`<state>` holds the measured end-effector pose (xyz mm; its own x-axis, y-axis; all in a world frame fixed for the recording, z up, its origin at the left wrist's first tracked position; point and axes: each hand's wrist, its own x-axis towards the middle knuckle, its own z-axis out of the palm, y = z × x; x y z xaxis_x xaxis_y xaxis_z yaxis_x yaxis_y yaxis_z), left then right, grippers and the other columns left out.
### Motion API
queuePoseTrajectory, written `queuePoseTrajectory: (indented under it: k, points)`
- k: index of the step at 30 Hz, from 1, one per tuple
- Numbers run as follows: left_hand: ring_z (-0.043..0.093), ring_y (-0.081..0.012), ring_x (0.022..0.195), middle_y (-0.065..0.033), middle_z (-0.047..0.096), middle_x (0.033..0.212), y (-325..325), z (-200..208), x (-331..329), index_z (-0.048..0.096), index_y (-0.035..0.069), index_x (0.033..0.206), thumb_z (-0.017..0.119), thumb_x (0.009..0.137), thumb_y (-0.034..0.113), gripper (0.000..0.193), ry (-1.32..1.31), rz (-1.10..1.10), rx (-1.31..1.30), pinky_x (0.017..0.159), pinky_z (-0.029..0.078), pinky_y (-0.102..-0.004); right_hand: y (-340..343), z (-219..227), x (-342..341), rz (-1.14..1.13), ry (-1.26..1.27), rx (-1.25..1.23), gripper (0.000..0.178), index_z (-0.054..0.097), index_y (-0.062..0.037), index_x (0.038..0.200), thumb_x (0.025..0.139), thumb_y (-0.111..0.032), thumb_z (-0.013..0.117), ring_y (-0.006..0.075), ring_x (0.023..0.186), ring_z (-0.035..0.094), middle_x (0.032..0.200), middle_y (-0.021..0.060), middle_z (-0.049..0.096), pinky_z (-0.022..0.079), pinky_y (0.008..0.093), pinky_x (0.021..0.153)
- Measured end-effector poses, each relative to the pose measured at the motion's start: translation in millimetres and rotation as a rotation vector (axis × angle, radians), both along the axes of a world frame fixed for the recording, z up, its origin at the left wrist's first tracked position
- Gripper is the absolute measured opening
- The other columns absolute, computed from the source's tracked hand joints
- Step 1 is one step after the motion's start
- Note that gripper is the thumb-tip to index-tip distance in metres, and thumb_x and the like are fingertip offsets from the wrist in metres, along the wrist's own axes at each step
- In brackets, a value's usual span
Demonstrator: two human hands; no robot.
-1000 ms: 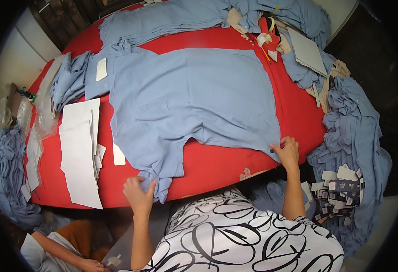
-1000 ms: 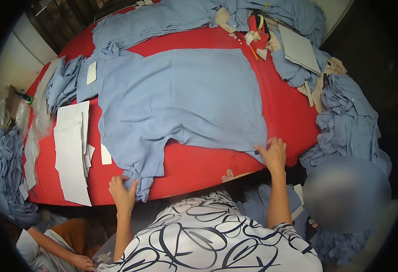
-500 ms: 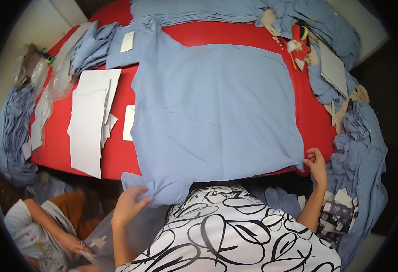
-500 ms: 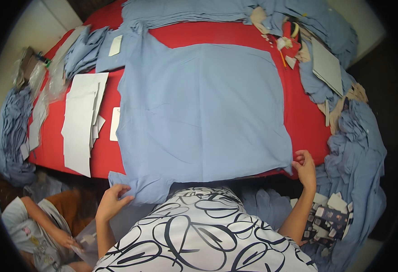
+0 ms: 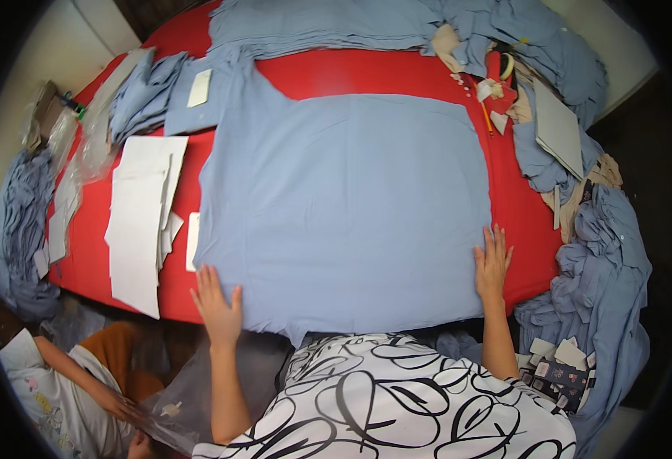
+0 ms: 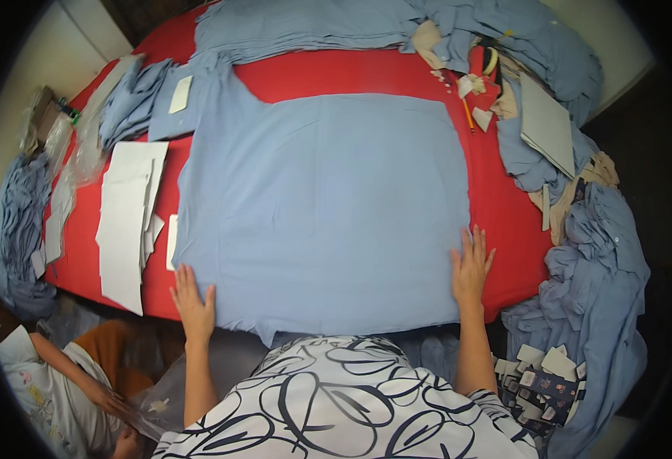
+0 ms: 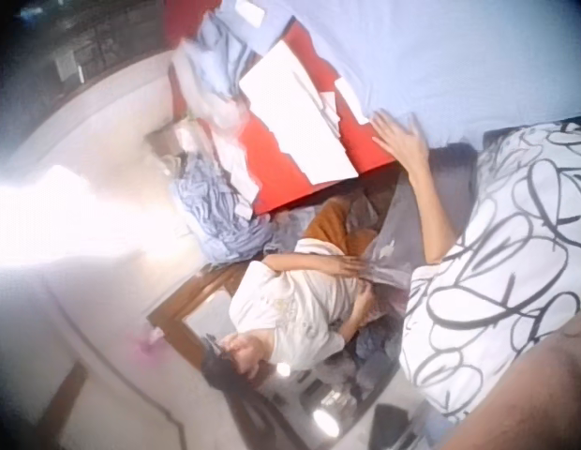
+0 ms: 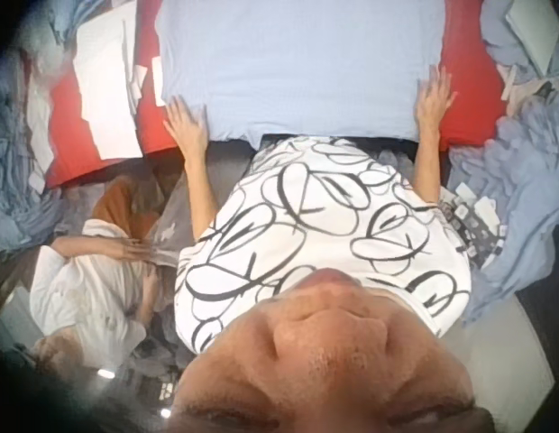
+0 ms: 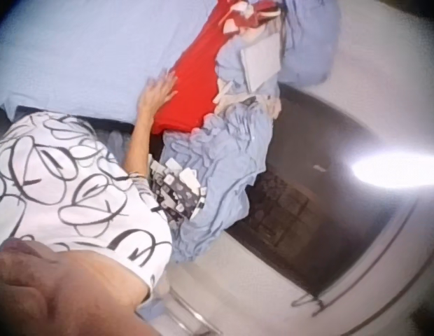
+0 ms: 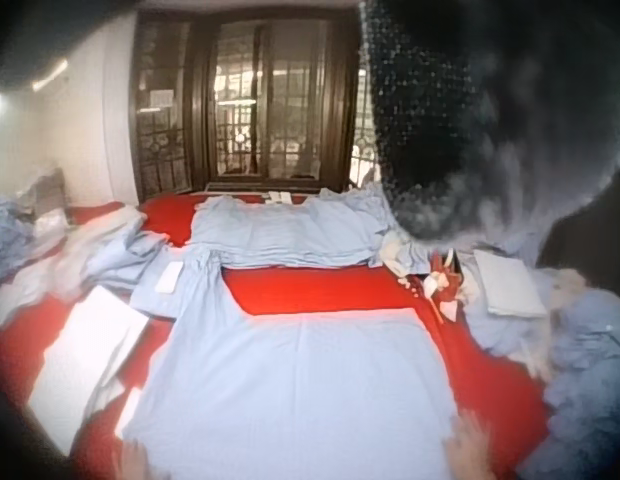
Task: The person folds several blue button-down shirts using a cardboard insert by hand on a red table. The person lays each shirt flat, places a cardboard square on the back, folds the sleeves and sides over the cardboard, and then tucks the bottom of the shirt up to complete the fold.
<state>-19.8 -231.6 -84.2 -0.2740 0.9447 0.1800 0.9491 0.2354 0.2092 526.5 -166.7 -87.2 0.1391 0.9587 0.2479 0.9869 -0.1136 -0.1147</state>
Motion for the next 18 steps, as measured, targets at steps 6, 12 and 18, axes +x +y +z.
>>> queuePoseTrajectory:
  k: [6, 12, 18]
  points:
    - [0.034, -0.0351, 0.138, -0.0142, 0.046, 0.144, 89, 23, 11, 0.055, 0.004, 0.132, 0.061, 0.091, 0.017, 0.043, -0.083, -0.063, 0.185, 0.112, 0.028, -0.0501, 115, 32, 13, 0.018, 0.321, 0.260, 0.024, 0.064, -0.0046, 0.114, 0.094, -0.010, 0.052, 0.0338, 0.110, 0.054, 0.115, 0.0147, 0.062, 0.042, 0.0423, 0.094]
    - [0.028, -0.0339, 0.142, -0.0109, 0.041, 0.149, 230, 1, 17, 0.049, 0.012, 0.140, 0.055, 0.095, 0.033, 0.050, 0.004, -0.044, 0.171, 0.116, 0.020, -0.0505, 298, 23, -2, -0.024, 0.260, 0.222, 0.029, 0.057, -0.0058, 0.120, 0.093, -0.017, 0.056, 0.0354, 0.105, 0.057, 0.111, 0.0156, 0.058, 0.049, 0.0441, 0.086]
    - [0.026, -0.0333, 0.143, -0.0095, 0.038, 0.152, 255, 4, 13, 0.045, 0.015, 0.144, 0.055, 0.094, 0.040, 0.057, 0.044, -0.012, 0.107, 0.118, 0.015, -0.0502, 364, 12, 6, 0.056, -0.077, 0.340, 0.022, 0.057, -0.0067, 0.099, 0.090, -0.026, 0.063, 0.0345, 0.097, 0.057, 0.101, 0.0153, 0.057, 0.048, 0.0475, 0.079]
